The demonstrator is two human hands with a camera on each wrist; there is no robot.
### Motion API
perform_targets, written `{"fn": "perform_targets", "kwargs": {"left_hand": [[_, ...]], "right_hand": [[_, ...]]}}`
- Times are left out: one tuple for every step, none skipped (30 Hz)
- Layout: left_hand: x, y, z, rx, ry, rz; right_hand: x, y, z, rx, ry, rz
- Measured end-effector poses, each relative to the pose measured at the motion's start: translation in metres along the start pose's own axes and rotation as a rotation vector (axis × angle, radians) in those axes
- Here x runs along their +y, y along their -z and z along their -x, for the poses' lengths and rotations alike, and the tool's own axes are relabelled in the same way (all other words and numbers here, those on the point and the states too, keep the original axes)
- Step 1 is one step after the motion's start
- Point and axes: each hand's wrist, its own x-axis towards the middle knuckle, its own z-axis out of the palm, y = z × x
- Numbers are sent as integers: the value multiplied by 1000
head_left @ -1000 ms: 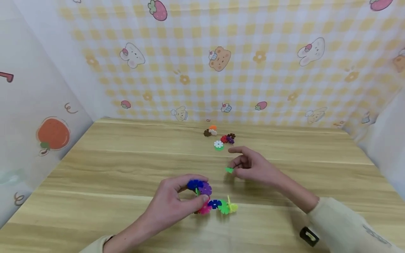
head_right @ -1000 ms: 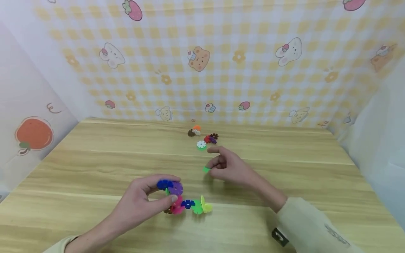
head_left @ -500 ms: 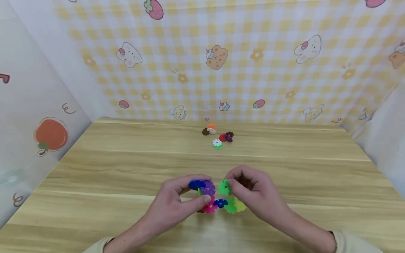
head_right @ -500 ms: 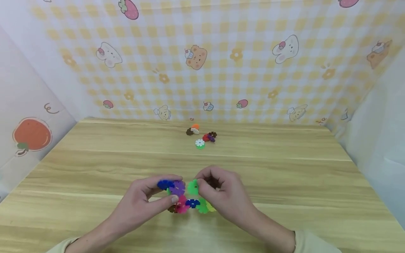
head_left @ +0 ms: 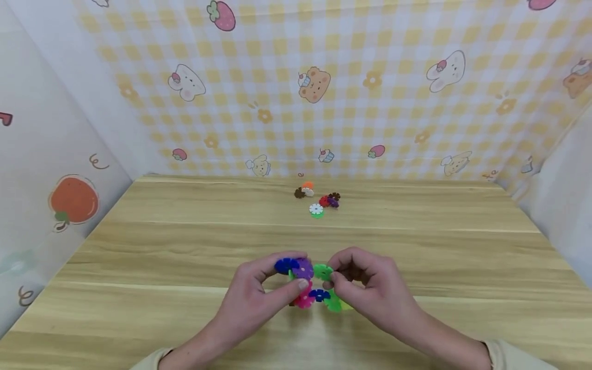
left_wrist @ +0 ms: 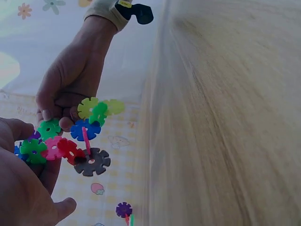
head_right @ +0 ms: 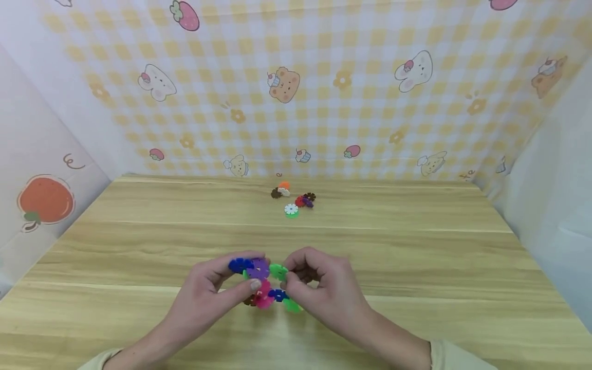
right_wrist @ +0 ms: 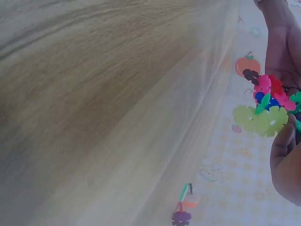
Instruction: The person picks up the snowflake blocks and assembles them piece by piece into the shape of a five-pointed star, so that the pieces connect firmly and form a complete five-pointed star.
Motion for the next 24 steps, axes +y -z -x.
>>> {"fn": "perform_targets", "kwargs": {"left_hand": [[0, 0, 0, 0, -3, 4], [-1, -1, 0, 1, -9, 5], [-1, -1, -1, 0, -16, 8], [-1, -1, -1, 0, -15, 10], [-2, -1, -1, 0, -13, 11], [-2, -1, -1, 0, -9, 12], [-3, -1, -1, -1, -8, 14], [-3, -1, -1, -4, -5, 19], [-4, -1, -1, -10, -1, 28], [-3, -1, -1, -14, 5, 29], [-3, 0, -1, -20, 4, 33], [-3, 0, -1, -27, 3, 39], [-3, 1, -1, -35, 3, 45], [-3, 1, -1, -42, 3, 46], [-3, 2, -2, -48, 1, 41], [-3, 2, -2, -58, 6, 36], [-3, 3, -2, -67, 14, 31], [-3, 4, -2, -80, 23, 33], [-3, 4, -3, -92, 29, 32], [-4, 4, -3, -104, 41, 33], [-4, 5, -3, -117, 53, 40], [-3, 5, -4, -133, 80, 50], [-2, 6, -5, -147, 97, 63], [-2, 7, -7, -166, 108, 81]], "right_hand": [[0, 0, 1, -4, 7, -3], [1, 0, 1, -6, 14, -4], [1, -1, 1, -6, 22, -5], [1, -1, 1, -4, 25, 2], [1, -2, 1, 0, 21, 13], [0, -3, 0, 4, 11, 25], [0, -3, 0, 8, -5, 35], [0, -4, 0, 12, -24, 46], [0, -5, -1, 11, -47, 52], [-1, -6, -2, 10, -66, 56], [-2, -6, -2, 10, -80, 57], [-3, -6, -2, 11, -82, 57], [-3, -6, -3, 11, -71, 57], [-3, -6, -3, 10, -53, 57], [-3, -6, -3, 7, -29, 54], [-3, -5, -3, 3, 0, 49], [-2, -5, -3, -2, 29, 50], [-1, -5, -3, -8, 49, 47], [0, -5, -3, -17, 64, 41], [0, -5, -2, -24, 68, 31], [1, -5, -2, -30, 62, 21], [1, -5, -1, -30, 56, 14], [1, -5, -1, -26, 43, 9], [0, -5, -1, -21, 26, 4]]}}
